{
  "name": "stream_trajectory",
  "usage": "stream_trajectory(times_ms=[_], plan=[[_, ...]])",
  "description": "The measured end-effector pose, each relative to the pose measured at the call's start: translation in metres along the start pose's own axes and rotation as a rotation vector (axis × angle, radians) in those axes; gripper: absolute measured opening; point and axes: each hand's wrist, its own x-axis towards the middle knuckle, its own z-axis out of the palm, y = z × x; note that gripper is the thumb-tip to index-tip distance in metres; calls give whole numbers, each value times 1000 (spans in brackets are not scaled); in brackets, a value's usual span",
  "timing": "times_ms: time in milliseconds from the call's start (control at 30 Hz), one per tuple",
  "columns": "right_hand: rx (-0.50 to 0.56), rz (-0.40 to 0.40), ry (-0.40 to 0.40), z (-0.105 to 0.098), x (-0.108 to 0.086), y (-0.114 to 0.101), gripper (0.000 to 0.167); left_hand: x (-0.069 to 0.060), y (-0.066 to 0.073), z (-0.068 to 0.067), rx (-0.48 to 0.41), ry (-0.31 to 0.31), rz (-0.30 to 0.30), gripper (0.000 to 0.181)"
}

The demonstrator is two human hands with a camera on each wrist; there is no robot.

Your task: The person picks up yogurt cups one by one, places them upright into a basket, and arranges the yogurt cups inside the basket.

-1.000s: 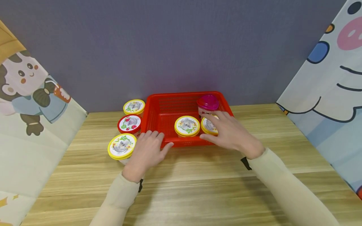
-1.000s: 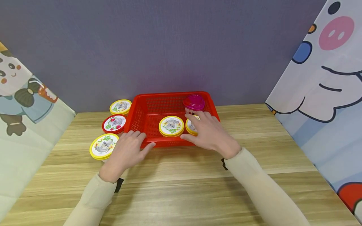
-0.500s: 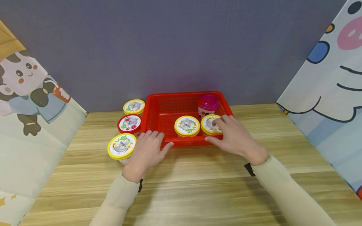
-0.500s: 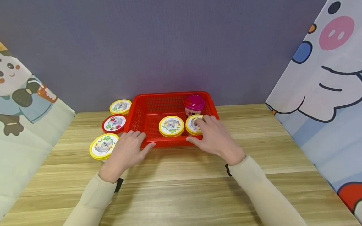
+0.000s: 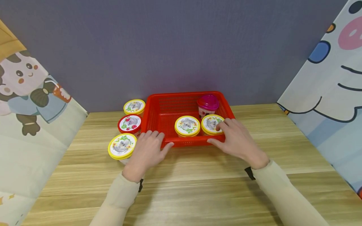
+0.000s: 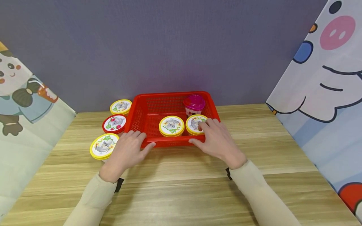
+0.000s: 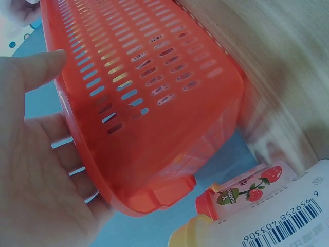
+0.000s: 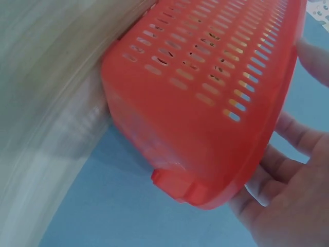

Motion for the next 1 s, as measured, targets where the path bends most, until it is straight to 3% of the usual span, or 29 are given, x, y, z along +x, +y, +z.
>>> stream_trajectory(times_ms=[1000], plan=[[29,2,81,15,-6,4,46,1,0,1,4,11,7,41]])
